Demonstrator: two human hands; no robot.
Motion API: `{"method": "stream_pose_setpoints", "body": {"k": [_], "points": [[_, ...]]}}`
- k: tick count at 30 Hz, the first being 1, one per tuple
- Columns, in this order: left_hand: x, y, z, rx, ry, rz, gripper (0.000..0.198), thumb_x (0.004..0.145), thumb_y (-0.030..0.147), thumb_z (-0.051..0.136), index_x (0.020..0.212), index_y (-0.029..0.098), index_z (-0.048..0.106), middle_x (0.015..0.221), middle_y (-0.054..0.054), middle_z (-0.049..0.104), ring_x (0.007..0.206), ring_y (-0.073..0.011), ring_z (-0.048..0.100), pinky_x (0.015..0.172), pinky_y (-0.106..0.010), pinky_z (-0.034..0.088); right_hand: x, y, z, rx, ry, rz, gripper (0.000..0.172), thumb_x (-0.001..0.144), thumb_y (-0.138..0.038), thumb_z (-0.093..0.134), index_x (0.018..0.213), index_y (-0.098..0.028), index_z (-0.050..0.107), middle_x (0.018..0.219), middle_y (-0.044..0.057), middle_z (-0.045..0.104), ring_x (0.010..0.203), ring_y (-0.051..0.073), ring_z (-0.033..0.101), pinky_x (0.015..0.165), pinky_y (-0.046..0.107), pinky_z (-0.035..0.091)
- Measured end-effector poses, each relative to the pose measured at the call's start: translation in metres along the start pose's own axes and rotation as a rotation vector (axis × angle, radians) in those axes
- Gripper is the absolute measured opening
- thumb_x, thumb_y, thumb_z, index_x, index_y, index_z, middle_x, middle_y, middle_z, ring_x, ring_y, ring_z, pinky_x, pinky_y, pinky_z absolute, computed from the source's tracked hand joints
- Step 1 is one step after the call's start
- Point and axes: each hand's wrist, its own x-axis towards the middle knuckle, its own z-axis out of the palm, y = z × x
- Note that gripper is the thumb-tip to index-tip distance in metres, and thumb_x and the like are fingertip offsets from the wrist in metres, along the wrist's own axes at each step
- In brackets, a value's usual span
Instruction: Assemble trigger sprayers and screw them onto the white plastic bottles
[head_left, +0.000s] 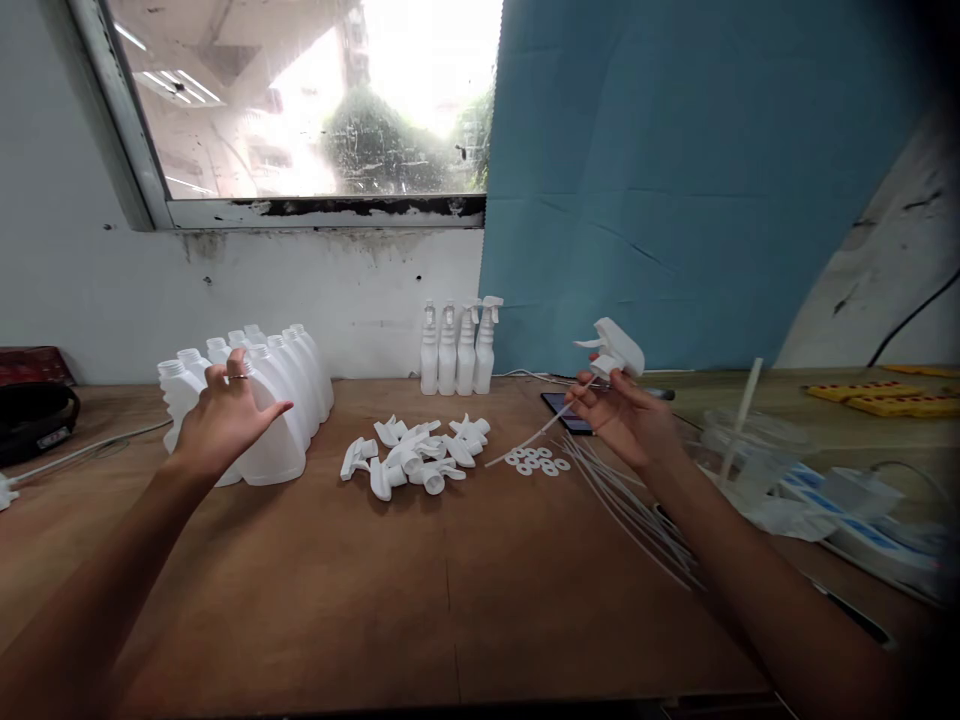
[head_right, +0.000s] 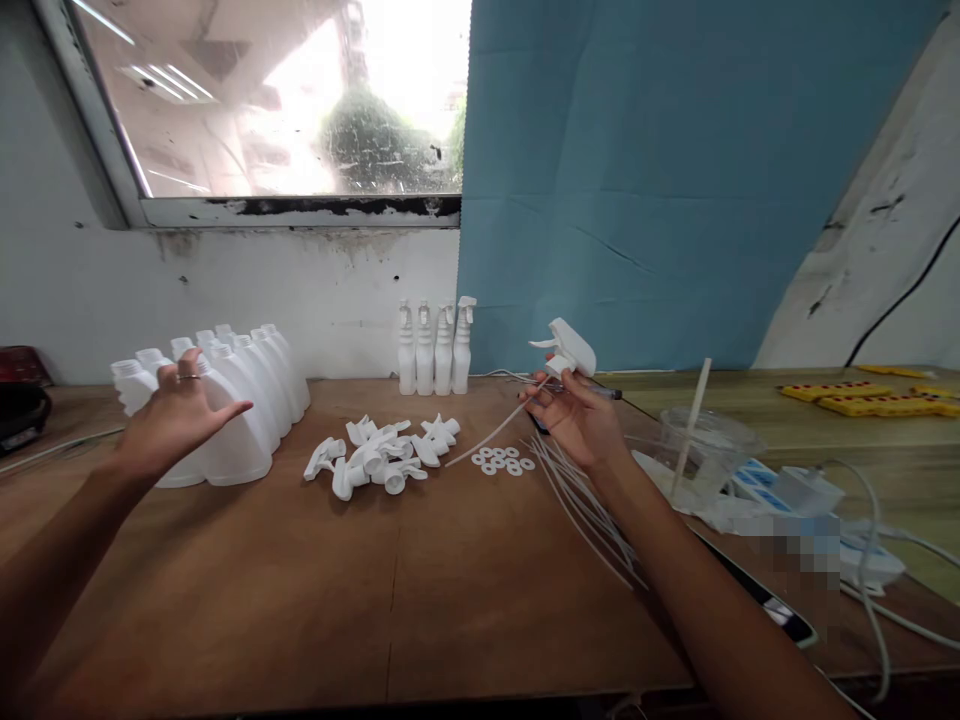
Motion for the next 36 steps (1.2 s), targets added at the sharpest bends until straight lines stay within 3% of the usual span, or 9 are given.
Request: {"method": "stream_pose_setpoints", "body": {"k": [4,7,12,15,18,21,26,30,36], "points": [[-0.021,-0.005,0.02,0.031,0.323,0.05,0.088,0.082,0.068,0.043,0.144,0.024,-0.002,0.149,-0.023,0.015,0.134,-0.0457,0.025,0.094,-0.059,0.039,0.003,0.001,-0.007,-0.032,0.054,-0.008,0.015,0.075,-0.035,0.072,0.085,-0.027,0.066,0.084,-0.001,0.065,0.065,0.014,0.057,0.068,0.032,0.052],[-0.027,-0.017,0.034,-0.015,0.42,-0.043,0.106,0.074,0.074,0.051,0.144,0.024,-0.011,0.153,-0.021,0.005,0.136,-0.0456,0.016,0.101,-0.063,0.03,0.004,0.003,-0.009,0.032,0.042,0.024,0.013,0.075,-0.031,0.073,0.085,-0.025,0.066,0.081,-0.002,0.063,0.059,0.011,0.051,0.061,0.029,0.049],[-0.022,-0.039,0.051,-0.126,0.348,-0.04,0.105,0.075,0.073,0.049,0.143,0.022,-0.012,0.152,-0.022,0.008,0.143,-0.037,0.011,0.112,-0.053,0.021,0.003,0.002,-0.005,0.06,0.055,0.044,0.013,0.073,-0.025,0.074,0.081,-0.025,0.063,0.076,-0.002,0.06,0.057,0.01,0.048,0.052,0.025,0.045],[-0.023,-0.043,0.056,-0.121,0.248,-0.067,0.098,0.079,0.072,0.043,0.145,0.023,-0.01,0.153,-0.023,0.004,0.142,-0.0423,0.007,0.107,-0.062,0.023,0.001,-0.001,-0.004,0.0,0.092,0.036,0.015,0.076,-0.02,0.072,0.074,-0.022,0.057,0.068,-0.003,0.053,0.048,0.006,0.038,0.042,0.019,0.034],[-0.028,-0.044,0.058,-0.161,0.202,-0.131,0.101,0.077,0.075,0.042,0.145,0.023,-0.01,0.154,-0.024,-0.005,0.14,-0.0482,0.003,0.101,-0.069,0.025,0.0,-0.006,-0.008,-0.11,0.165,0.033,0.028,0.084,-0.022,0.067,0.064,-0.02,0.046,0.057,-0.006,0.037,0.039,0.001,0.022,0.035,0.019,0.018],[-0.026,-0.05,0.066,-0.215,0.235,-0.161,0.113,0.071,0.076,0.051,0.145,0.022,-0.015,0.155,-0.023,-0.009,0.141,-0.0482,-0.003,0.105,-0.068,0.019,0.001,-0.009,-0.014,-0.176,0.228,0.031,0.036,0.081,-0.028,0.071,0.063,-0.021,0.041,0.051,-0.009,0.029,0.035,0.0,0.017,0.033,0.02,0.01],[-0.011,-0.069,0.098,-0.294,0.385,-0.263,0.136,0.058,0.069,0.071,0.149,0.014,-0.015,0.155,-0.024,-0.01,0.142,-0.0464,-0.005,0.111,-0.063,0.011,0.003,-0.006,-0.018,-0.28,0.295,0.007,0.043,0.064,-0.035,0.082,0.063,-0.02,0.042,0.045,-0.01,0.033,0.031,0.0,0.016,0.03,0.018,0.004],[-0.003,-0.078,0.115,-0.328,0.45,-0.16,0.133,0.062,0.065,0.071,0.149,0.014,-0.015,0.155,-0.023,-0.013,0.142,-0.0425,-0.01,0.114,-0.059,0.006,0.002,-0.002,-0.013,-0.335,0.318,-0.025,0.038,0.063,-0.035,0.082,0.071,-0.02,0.049,0.043,-0.011,0.033,0.029,0.0,0.016,0.03,0.017,0.003],[0.003,-0.075,0.12,-0.364,0.464,-0.113,0.129,0.066,0.064,0.07,0.15,0.017,-0.015,0.155,-0.022,-0.015,0.143,-0.0416,-0.012,0.111,-0.063,0.006,0.001,0.003,-0.011,-0.365,0.283,-0.048,0.038,0.066,-0.039,0.079,0.074,-0.023,0.045,0.047,-0.012,0.03,0.032,0.001,0.017,0.035,0.021,0.003]]}}
